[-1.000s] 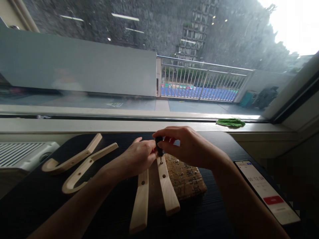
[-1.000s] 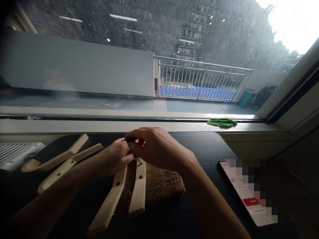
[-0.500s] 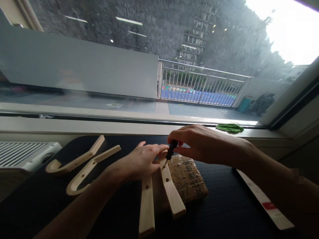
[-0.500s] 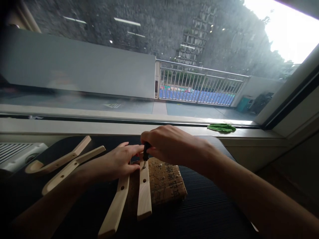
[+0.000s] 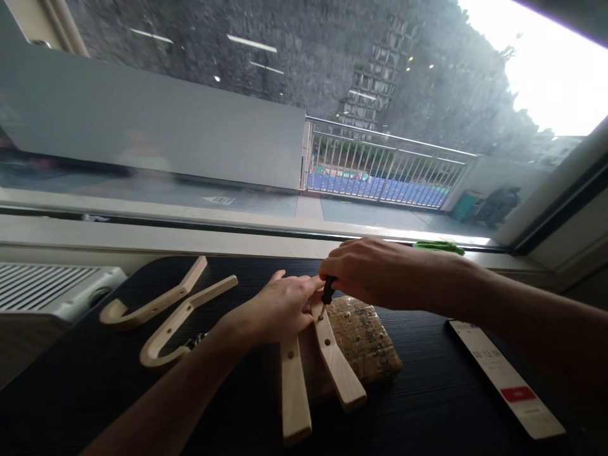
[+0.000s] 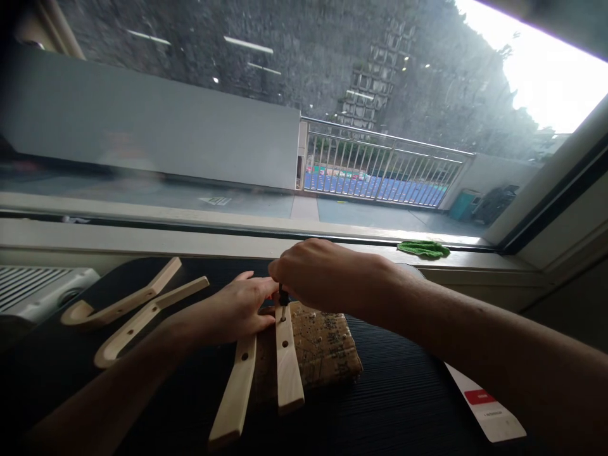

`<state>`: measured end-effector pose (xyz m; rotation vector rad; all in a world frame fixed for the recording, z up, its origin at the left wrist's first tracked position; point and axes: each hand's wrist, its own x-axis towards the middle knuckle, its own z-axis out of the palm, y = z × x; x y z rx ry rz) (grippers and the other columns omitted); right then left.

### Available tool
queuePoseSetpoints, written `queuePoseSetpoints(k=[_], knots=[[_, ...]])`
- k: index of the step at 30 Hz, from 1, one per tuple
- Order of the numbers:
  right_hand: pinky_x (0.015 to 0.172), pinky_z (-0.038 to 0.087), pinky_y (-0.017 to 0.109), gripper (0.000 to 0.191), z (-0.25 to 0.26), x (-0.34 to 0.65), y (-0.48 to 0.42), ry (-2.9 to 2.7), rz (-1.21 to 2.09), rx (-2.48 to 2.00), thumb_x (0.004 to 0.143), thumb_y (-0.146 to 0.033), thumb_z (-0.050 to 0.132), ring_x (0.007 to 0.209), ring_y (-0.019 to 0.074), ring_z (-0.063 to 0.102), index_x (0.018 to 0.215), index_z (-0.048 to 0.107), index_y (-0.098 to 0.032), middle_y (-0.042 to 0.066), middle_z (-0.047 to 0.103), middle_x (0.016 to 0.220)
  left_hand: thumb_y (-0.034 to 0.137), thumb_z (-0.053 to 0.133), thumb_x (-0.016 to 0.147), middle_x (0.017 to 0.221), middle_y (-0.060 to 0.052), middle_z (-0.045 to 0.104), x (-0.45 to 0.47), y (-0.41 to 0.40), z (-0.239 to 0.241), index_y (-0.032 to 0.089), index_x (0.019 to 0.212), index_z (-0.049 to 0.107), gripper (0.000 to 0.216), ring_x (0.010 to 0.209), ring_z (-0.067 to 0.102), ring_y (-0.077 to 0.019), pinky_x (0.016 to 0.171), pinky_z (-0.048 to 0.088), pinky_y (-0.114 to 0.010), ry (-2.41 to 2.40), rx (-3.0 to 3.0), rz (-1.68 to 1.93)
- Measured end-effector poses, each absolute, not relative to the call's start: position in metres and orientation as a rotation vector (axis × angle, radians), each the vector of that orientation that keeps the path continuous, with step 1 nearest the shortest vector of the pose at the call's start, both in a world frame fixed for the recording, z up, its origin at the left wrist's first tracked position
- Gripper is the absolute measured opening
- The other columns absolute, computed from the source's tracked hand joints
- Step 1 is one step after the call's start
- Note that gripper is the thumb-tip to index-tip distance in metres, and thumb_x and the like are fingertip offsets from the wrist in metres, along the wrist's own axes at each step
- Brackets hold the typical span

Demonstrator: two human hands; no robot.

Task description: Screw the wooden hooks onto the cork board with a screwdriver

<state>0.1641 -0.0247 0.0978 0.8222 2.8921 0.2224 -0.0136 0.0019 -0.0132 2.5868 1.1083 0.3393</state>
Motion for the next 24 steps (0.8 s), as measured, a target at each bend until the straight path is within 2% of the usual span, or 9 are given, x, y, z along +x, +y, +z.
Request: queuePoseSetpoints(k=[7, 10, 15, 20, 24], knots=[[0.062, 0.035, 0.026, 0.015, 0.092, 0.164, -0.023, 2.915, 0.206, 0.898, 0.086, -0.016, 0.046, 0.069, 0.0131, 0.056, 0.083, 0.060, -0.015, 0.003, 0.061, 0.070, 0.018, 0.052, 0.071, 0.110, -0.004, 0.061, -0.014, 0.002, -0.014, 0.026, 0.118, 0.047, 0.048, 0.104, 0.054, -0.0232, 0.104, 0.019, -0.048, 1.122, 2.564, 0.319], [0.057, 0.034, 0.025, 0.017, 0.088, 0.166, -0.022, 2.915, 0.194, 0.951, 0.088, -0.019, 0.045, 0.066, 0.0130, 0.056, 0.083, 0.061, -0.015, 0.003, 0.061, 0.068, 0.018, 0.052, 0.071, 0.107, -0.003, 0.062, -0.014, 0.001, -0.013, 0.026, 0.113, 0.049, 0.043, 0.102, 0.054, -0.0234, 0.104, 0.017, -0.051, 1.126, 2.552, 0.335], [0.051, 0.029, 0.024, 0.016, 0.088, 0.166, -0.023, 2.913, 0.224, 0.960, 0.087, -0.021, 0.047, 0.059, 0.0111, 0.054, 0.083, 0.060, -0.014, 0.002, 0.061, 0.066, 0.019, 0.052, 0.072, 0.100, -0.003, 0.064, -0.013, 0.002, -0.012, 0.024, 0.101, 0.054, 0.030, 0.096, 0.056, -0.0222, 0.103, 0.022, -0.049, 1.126, 2.556, 0.325], [0.048, 0.024, 0.025, 0.021, 0.086, 0.157, -0.029, 2.887, 0.394, 1.062, 0.087, -0.028, 0.047, 0.051, 0.0114, 0.051, 0.077, 0.058, -0.013, 0.003, 0.059, 0.060, 0.023, 0.055, 0.071, 0.103, -0.002, 0.063, -0.013, 0.005, -0.017, 0.025, 0.099, 0.056, 0.028, 0.099, 0.056, -0.0231, 0.103, 0.020, -0.052, 1.124, 2.562, 0.341], [0.050, 0.027, 0.025, 0.013, 0.086, 0.153, -0.033, 2.964, 0.276, 1.025, 0.087, -0.024, 0.047, 0.058, 0.0127, 0.054, 0.088, 0.055, -0.015, 0.003, 0.061, 0.065, 0.027, 0.054, 0.073, 0.102, -0.003, 0.063, -0.013, 0.007, -0.019, 0.024, 0.094, 0.060, 0.022, 0.102, 0.054, -0.0252, 0.101, 0.025, -0.051, 1.158, 2.602, 0.315]])
